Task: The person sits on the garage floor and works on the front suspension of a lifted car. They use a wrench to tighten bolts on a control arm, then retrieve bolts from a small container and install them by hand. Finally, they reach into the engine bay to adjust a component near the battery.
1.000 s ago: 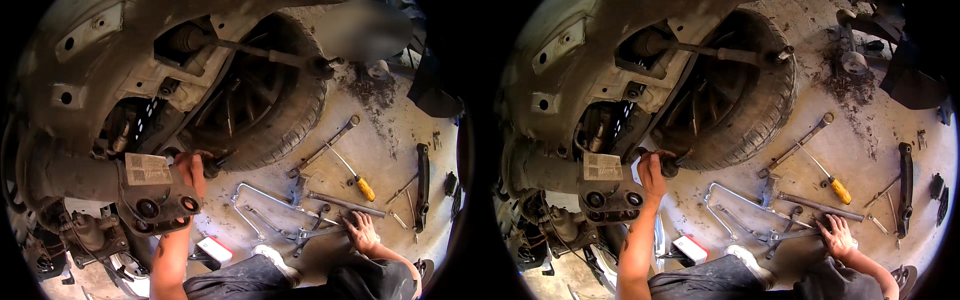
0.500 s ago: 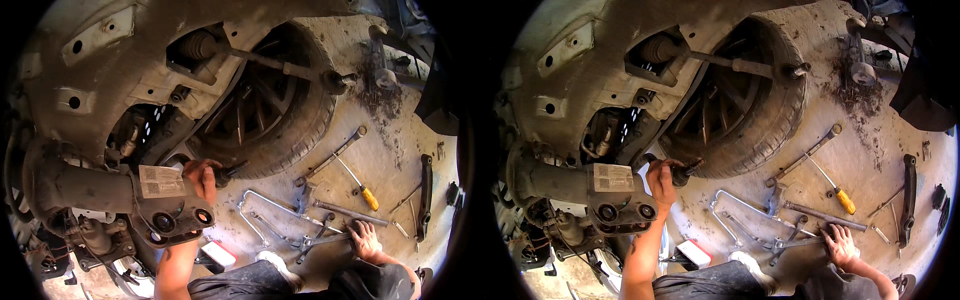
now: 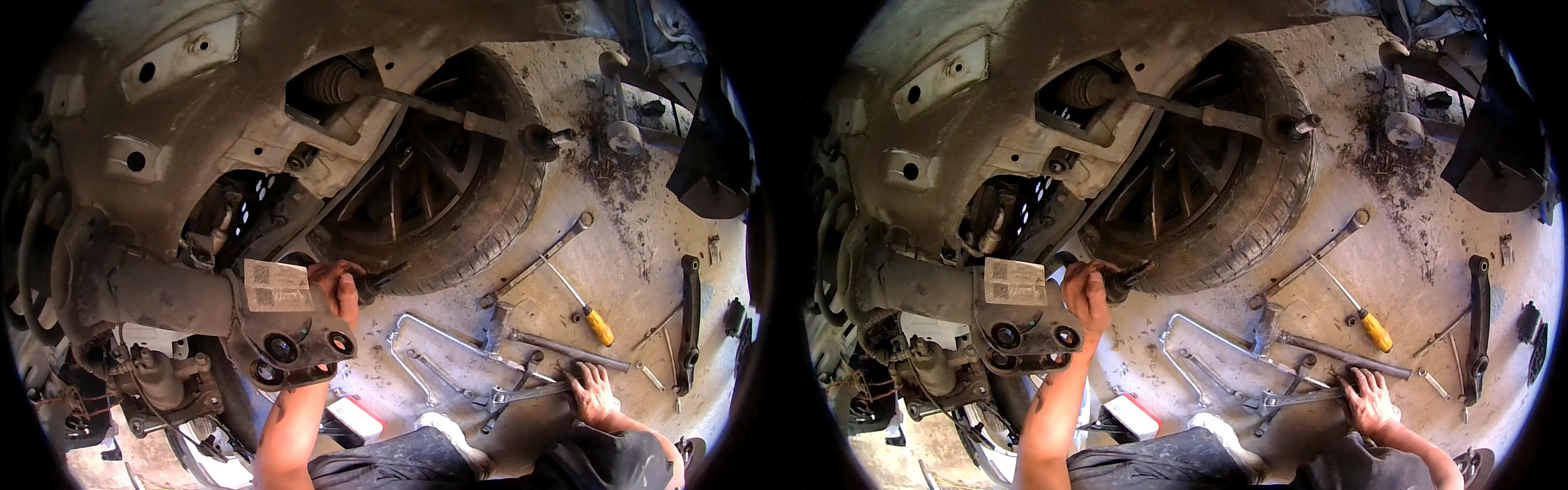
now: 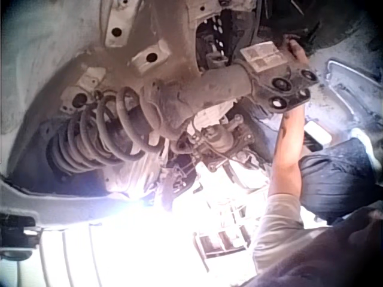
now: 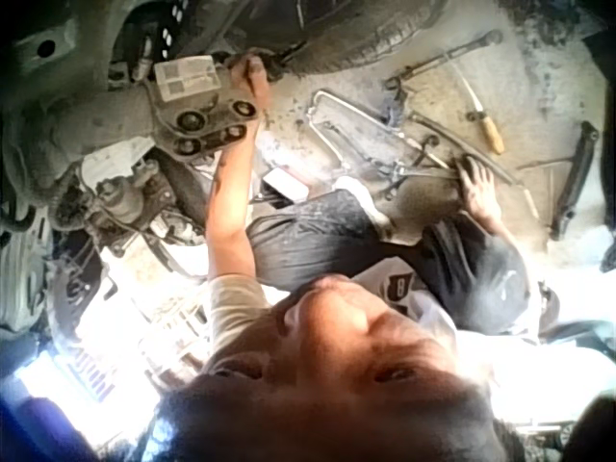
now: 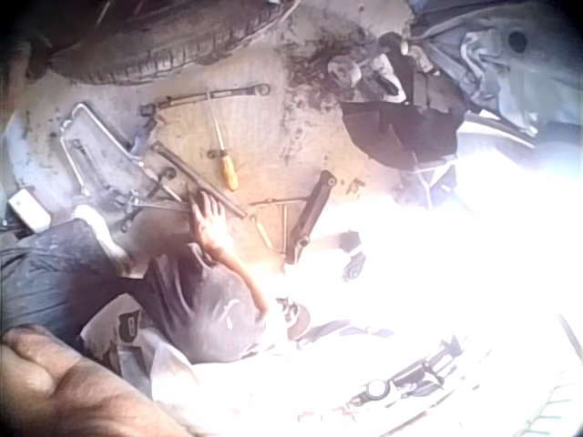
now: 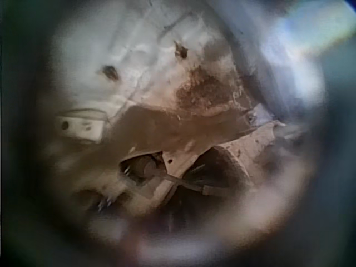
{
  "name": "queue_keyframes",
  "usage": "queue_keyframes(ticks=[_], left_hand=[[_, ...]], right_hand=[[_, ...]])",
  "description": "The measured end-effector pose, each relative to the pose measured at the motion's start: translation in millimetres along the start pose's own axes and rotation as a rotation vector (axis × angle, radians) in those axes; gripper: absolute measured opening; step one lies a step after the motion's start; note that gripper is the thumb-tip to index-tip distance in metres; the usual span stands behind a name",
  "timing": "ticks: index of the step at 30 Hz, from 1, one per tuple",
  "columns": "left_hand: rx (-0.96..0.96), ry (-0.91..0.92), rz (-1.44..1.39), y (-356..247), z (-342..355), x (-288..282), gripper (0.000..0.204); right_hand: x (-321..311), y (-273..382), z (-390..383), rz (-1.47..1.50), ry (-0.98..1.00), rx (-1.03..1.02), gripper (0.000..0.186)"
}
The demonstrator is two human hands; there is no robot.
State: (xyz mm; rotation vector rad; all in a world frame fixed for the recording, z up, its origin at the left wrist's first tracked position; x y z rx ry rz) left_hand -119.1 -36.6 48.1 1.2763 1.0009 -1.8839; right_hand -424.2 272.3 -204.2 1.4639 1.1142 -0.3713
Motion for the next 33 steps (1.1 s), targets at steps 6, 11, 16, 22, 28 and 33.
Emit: queue_keyframes(ticks=[6,11,16,22,28,33], left_hand=[[-0.001,-0.034,0.039,1.0,-1.6,-1.3,0.032],[-0.181,-0.064,-0.141,51.4,-23.2,10.6,0.041],[-0.055,-0.031,-0.038,7.9,-2.0,6.2,0.043],[-0.035,-0.041,-0.061,3.3,3.7,4.1,0.041],[-0.066,-0.067,0.011,10.3,-1.9,2.2,0.045],[-0.082,-0.091,0.022,16.8,-5.9,7.7,0.045]], right_hand=[[-7.4,4.0,0.2,-0.012,0.0,0.003,0.057],[-26.2,13.6,7.2,-0.078,0.053,-0.031,0.055],[-10.3,5.9,3.3,-0.044,0.092,-0.026,0.055],[-8.3,5.4,1.9,-0.059,-0.006,-0.028,0.057],[-9.8,8.0,1.9,-0.088,-0.024,-0.015,0.051],[-12.5,8.6,1.7,-0.1,-0.046,-0.024,0.044]])
Point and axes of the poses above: each hand's wrist, its own z-axis towards the middle knuckle, its own x-axis out of the palm, y = z × x, the point moved 9 cm from there along z, towards the middle knuckle, and after that the axes turned 3 degrees about y, right-handed, at the moved point
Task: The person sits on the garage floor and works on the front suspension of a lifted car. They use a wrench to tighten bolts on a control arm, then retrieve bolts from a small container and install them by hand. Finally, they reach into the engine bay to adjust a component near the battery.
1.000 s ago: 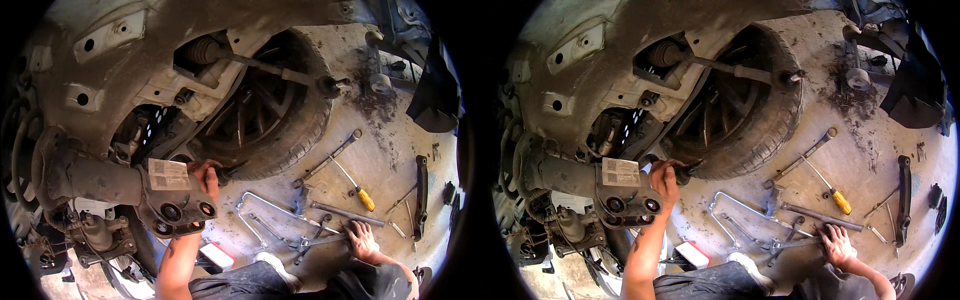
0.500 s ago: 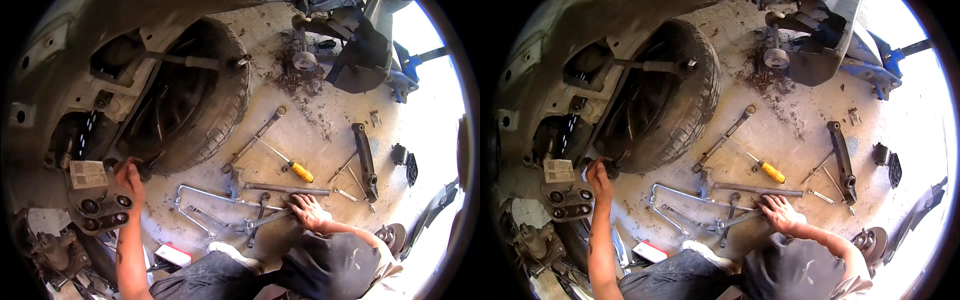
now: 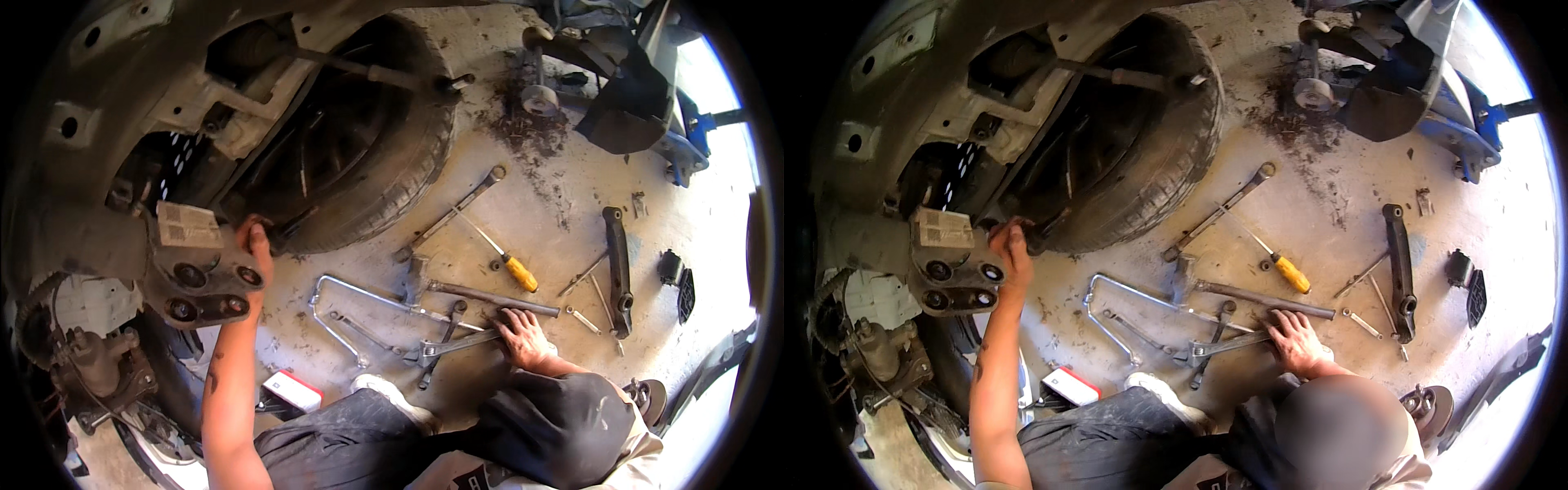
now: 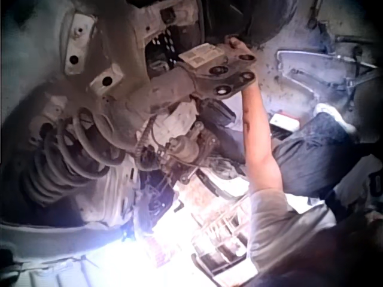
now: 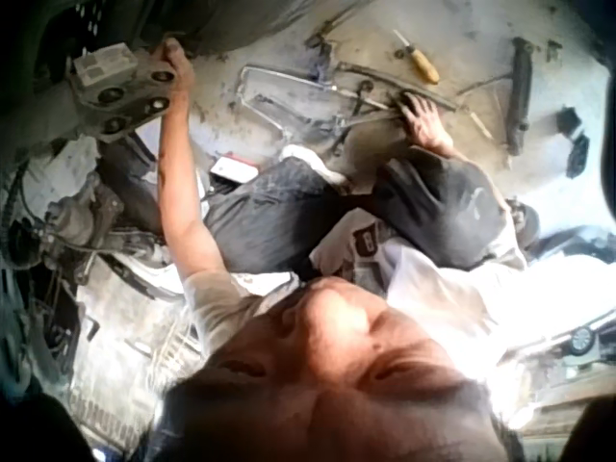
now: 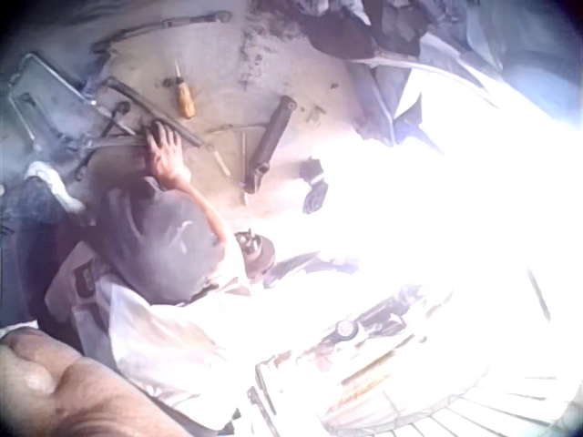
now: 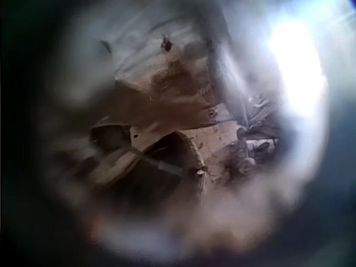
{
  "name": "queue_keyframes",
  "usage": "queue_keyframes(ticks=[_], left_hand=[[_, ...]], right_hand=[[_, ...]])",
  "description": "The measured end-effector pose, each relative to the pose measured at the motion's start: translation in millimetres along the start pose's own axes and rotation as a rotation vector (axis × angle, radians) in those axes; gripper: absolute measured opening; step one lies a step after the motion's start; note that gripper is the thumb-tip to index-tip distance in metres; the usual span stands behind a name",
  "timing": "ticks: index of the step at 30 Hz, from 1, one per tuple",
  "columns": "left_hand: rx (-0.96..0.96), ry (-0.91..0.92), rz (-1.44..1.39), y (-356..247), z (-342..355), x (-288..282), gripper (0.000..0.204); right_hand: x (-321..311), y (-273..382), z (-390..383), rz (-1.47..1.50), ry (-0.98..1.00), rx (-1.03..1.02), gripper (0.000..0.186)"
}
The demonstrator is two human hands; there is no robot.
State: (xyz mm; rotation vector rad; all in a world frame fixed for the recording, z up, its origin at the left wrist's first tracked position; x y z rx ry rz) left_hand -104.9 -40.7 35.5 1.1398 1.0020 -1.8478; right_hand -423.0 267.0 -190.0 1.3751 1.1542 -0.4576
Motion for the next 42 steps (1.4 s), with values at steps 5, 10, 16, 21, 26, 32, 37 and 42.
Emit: queue_keyframes(ticks=[5,10,16,21,26,32,37,42], left_hand=[[-0.06,0.043,-0.057,-13.7,3.4,-2.7,0.037],[-0.085,-0.019,-0.101,-2.0,-2.7,-4.8,0.033],[0.059,-0.043,0.01,-8.2,-0.6,-6.4,0.032],[-0.218,0.163,-0.13,73.3,-20.1,26.5,0.043],[-0.054,-0.045,-0.126,62.2,-11.3,18.4,0.04],[-0.137,-0.008,-0.176,97.4,-18.4,14.3,0.044],[-0.218,-0.01,-0.154,91.7,-13.3,23.6,0.047],[-0.272,0.036,-0.235,46.7,-7.0,14.0,0.049]], right_hand=[[6.1,-3.2,-1.3,-0.003,-0.006,0.003,0.045],[6.7,-0.6,0.8,0.017,-0.014,0.011,0.048],[3.0,0.4,0.7,0.021,-0.019,0.034,0.049],[2.0,3.6,2.8,0.012,0.056,0.003,0.051],[16.4,-9.5,-8.2,-0.003,0.064,0.008,0.058],[-1.2,-4.5,-6.6,0.098,-0.033,0.008,0.062],[-30.0,-29.0,-13.4,0.085,-0.284,0.168,0.067],[-44.3,-41.3,2.8,0.034,-0.337,0.21,0.057]])
Point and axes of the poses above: each hand's wrist, its own z-axis towards the middle knuckle, its own x-axis out of the palm, y = z × x, the point moved 9 cm from there along z, towards the middle knuckle, and after that the axes turned 3 degrees about y, right-handed, at the moved point
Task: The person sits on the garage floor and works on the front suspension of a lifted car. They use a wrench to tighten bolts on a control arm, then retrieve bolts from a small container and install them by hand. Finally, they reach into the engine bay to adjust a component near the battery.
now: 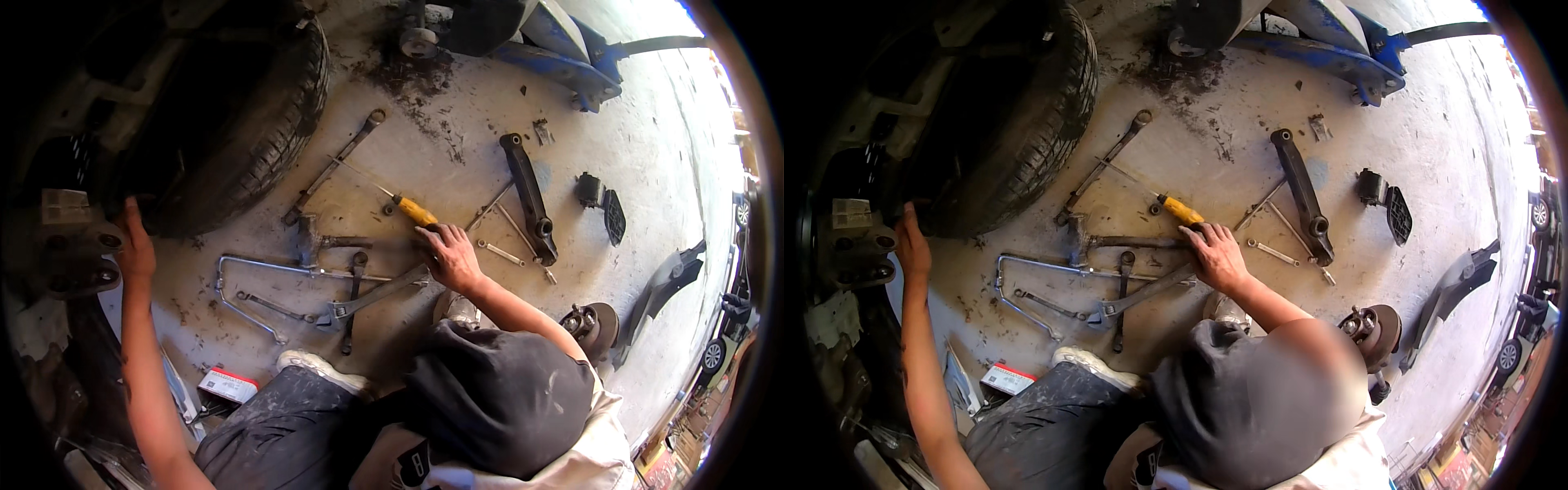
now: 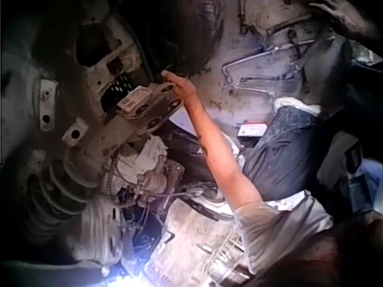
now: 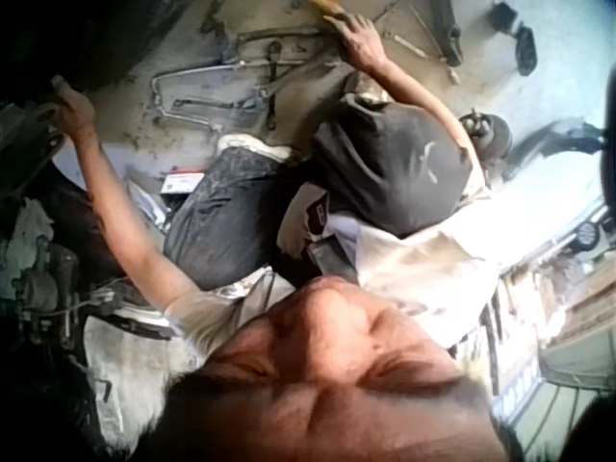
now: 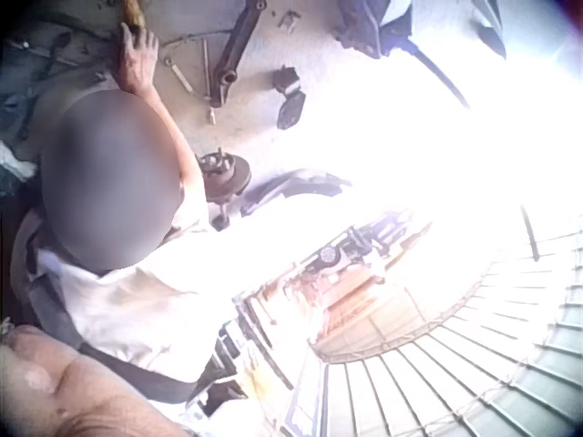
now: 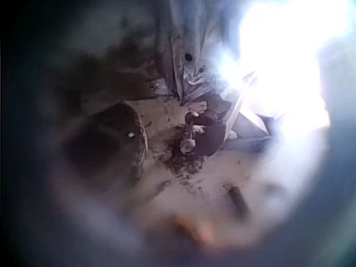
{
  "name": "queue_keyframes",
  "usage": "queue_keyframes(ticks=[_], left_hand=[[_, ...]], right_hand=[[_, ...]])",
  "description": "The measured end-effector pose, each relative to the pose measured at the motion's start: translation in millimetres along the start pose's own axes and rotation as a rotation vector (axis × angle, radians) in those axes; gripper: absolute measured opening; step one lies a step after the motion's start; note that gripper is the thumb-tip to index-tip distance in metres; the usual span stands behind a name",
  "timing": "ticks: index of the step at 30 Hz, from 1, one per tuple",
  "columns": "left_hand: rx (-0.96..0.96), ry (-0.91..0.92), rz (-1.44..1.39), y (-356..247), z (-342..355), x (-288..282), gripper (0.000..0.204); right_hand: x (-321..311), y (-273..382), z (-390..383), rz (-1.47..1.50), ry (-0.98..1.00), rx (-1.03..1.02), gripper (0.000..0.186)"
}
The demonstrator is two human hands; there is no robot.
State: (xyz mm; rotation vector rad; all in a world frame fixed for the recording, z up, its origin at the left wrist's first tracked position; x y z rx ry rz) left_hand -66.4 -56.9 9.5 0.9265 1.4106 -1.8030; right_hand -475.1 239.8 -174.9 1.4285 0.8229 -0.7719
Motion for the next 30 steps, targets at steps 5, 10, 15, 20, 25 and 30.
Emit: queue_keyframes(ticks=[5,10,15,20,25,30], left_hand=[[0.023,0.077,0.04,-1.0,8.2,10.2,0.05],[0.099,0.108,0.173,47.0,6.6,-0.3,0.05],[0.142,-0.022,0.026,-21.3,-17.8,-3.4,0.048],[0.67,0.102,0.263,-156.9,-78.5,48.8,0.051],[0.918,0.502,0.235,-269.0,-101.6,199.7,0.061],[1.113,0.643,0.271,-374.9,-144.2,336.7,0.068]], right_hand=[[-6.9,-19.3,42.1,-0.118,-0.035,0.1,0.062],[24.3,-39.3,74.5,-0.075,0.118,0.132,0.04],[-48.6,-50.9,6.6,0.359,-0.044,0.411,0.036],[-118.3,-90.1,-121.6,0.513,-0.443,0.71,0.036],[-123.3,-125.5,-227.5,0.531,-0.706,1.095,0.033],[-96.2,-113.2,-250.6,0.502,-0.722,1.09,0.021]])
Point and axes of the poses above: each hand's wrist, its own z-axis towards the middle knuckle, its own x-axis out of the palm, y = z × x, the point moved 9 cm from there along z, towards the middle knuckle, and after that the axes turned 3 degrees about y, right-handed, at the moved point
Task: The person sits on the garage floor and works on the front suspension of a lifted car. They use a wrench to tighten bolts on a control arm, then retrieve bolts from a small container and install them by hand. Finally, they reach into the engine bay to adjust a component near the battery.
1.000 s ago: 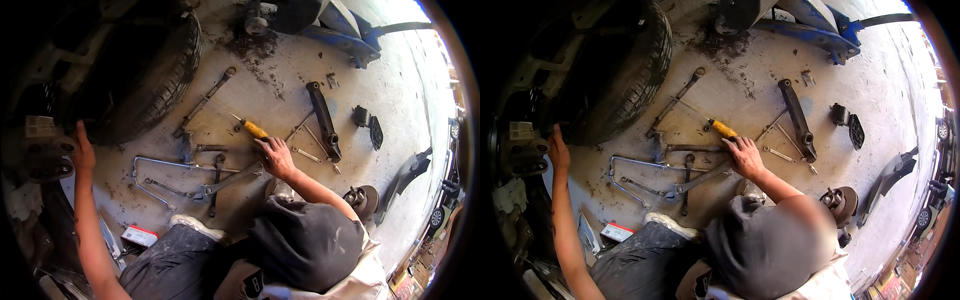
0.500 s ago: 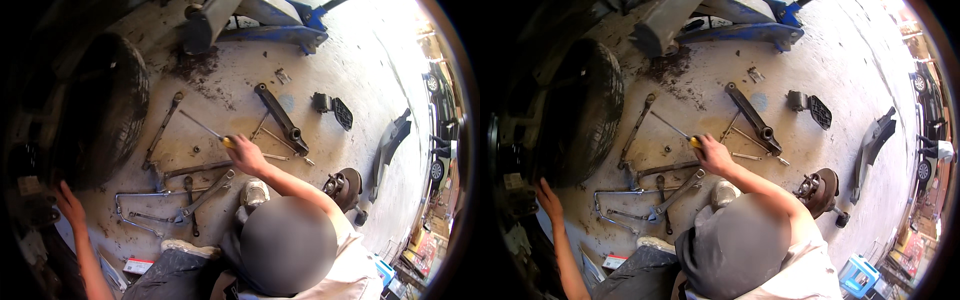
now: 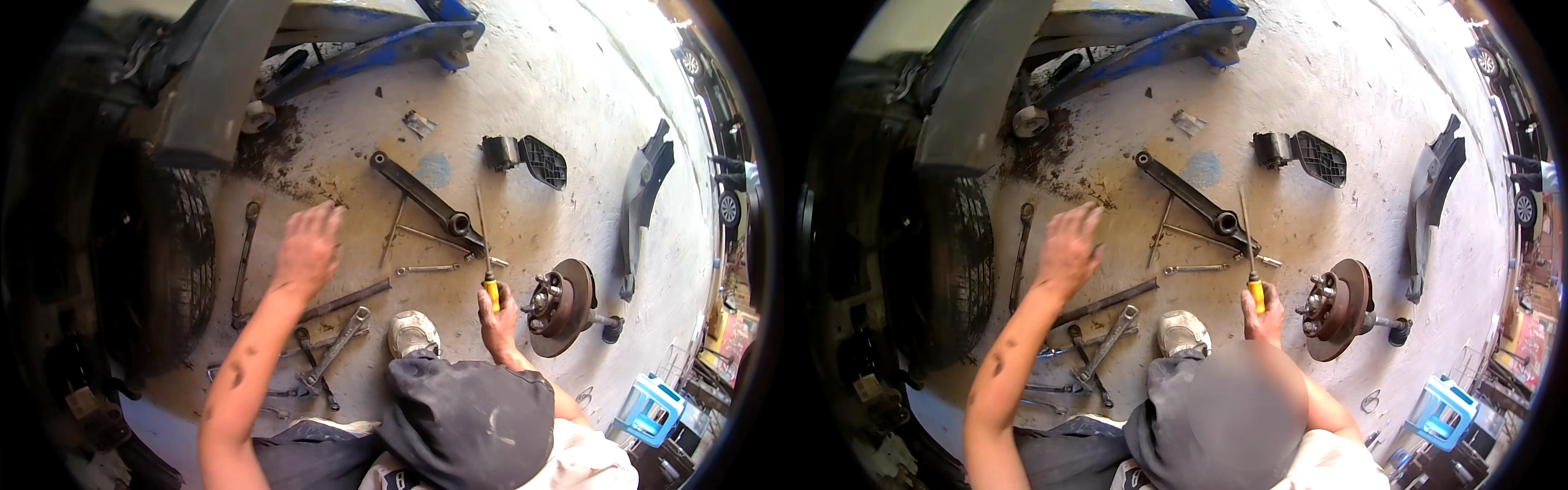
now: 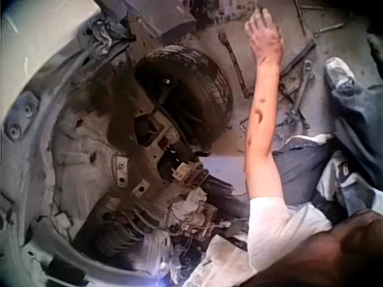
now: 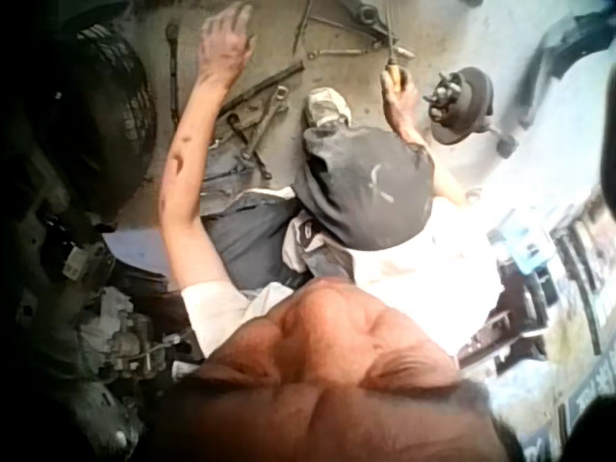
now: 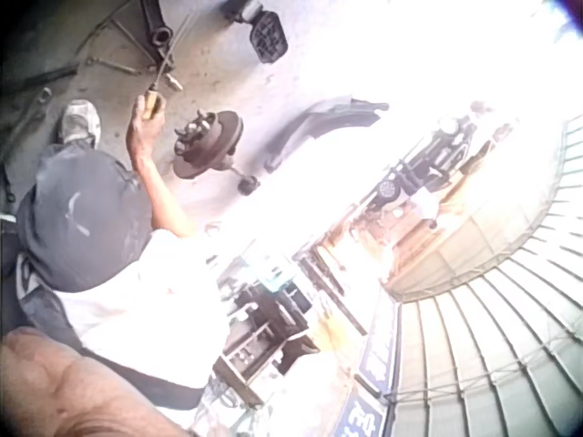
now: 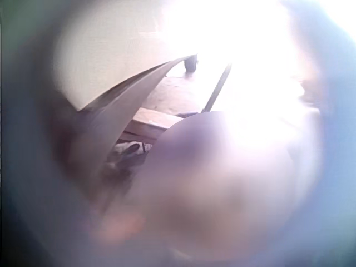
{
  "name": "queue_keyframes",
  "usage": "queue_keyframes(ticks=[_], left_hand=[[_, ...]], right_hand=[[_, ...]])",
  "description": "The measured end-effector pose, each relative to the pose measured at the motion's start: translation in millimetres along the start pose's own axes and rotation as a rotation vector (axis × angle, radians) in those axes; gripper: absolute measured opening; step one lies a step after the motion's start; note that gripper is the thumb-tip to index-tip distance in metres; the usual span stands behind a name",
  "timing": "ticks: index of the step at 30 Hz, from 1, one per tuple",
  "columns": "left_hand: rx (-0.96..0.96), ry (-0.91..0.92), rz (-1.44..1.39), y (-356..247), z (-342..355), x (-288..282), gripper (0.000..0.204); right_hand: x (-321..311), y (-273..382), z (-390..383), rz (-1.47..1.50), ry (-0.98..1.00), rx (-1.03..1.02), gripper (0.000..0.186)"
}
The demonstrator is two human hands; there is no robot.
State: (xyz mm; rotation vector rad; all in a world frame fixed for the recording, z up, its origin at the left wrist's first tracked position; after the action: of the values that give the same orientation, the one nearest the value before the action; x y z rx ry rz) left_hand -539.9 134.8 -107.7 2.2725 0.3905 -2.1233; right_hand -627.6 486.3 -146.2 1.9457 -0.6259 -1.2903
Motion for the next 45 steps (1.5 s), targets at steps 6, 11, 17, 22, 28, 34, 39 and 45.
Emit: queue_keyframes(ticks=[6,11,17,22,28,34,39,45], left_hand=[[0.275,-0.071,0.048,-107.4,120.1,39.0,0.061],[0.291,-0.032,0.134,-117.6,161.6,82.1,0.019],[0.378,0.03,-0.111,-116.4,145.6,97.1,0.009],[-0.236,0.376,-0.495,-47.9,87.3,99.0,0.039],[-0.708,0.151,-0.865,34.5,-49.3,90.2,0.051],[-0.934,-0.067,-1.614,49.8,-149.9,76.0,0.057],[-0.924,-0.093,-1.637,64.1,-224.6,42.4,0.061],[-0.964,-0.091,-1.788,49.5,-261.4,41.9,0.051]], right_hand=[[-9.7,11.6,-13.0,-0.017,0.009,0.089,0.03],[-18.2,4.6,-6.4,-0.006,0.031,0.091,0.033],[-15.4,-39.0,-6.4,0.256,-0.007,0.327,0.035],[20.2,-35.0,7.9,0.371,0.041,0.084,0.036],[68.4,45.0,-2.9,0.369,0.251,-0.182,0.046],[83.4,130.2,-4.4,0.276,0.3,-0.327,0.044],[67.8,224.0,-4.1,0.341,0.237,-0.683,0.034],[87.4,345.1,-22.4,1.066,0.564,-0.779,0.044]])
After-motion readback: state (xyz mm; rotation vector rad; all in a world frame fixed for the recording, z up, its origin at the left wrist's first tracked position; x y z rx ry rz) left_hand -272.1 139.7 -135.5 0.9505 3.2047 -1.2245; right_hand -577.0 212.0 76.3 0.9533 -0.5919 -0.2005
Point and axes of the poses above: each hand's wrist, its own z-axis towards the middle knuckle, its own x-axis out of the palm, y = z × x, the point moved 9 cm from there along z, towards the middle knuckle, and after that the axes turned 3 degrees about y, right-handed, at the moved point
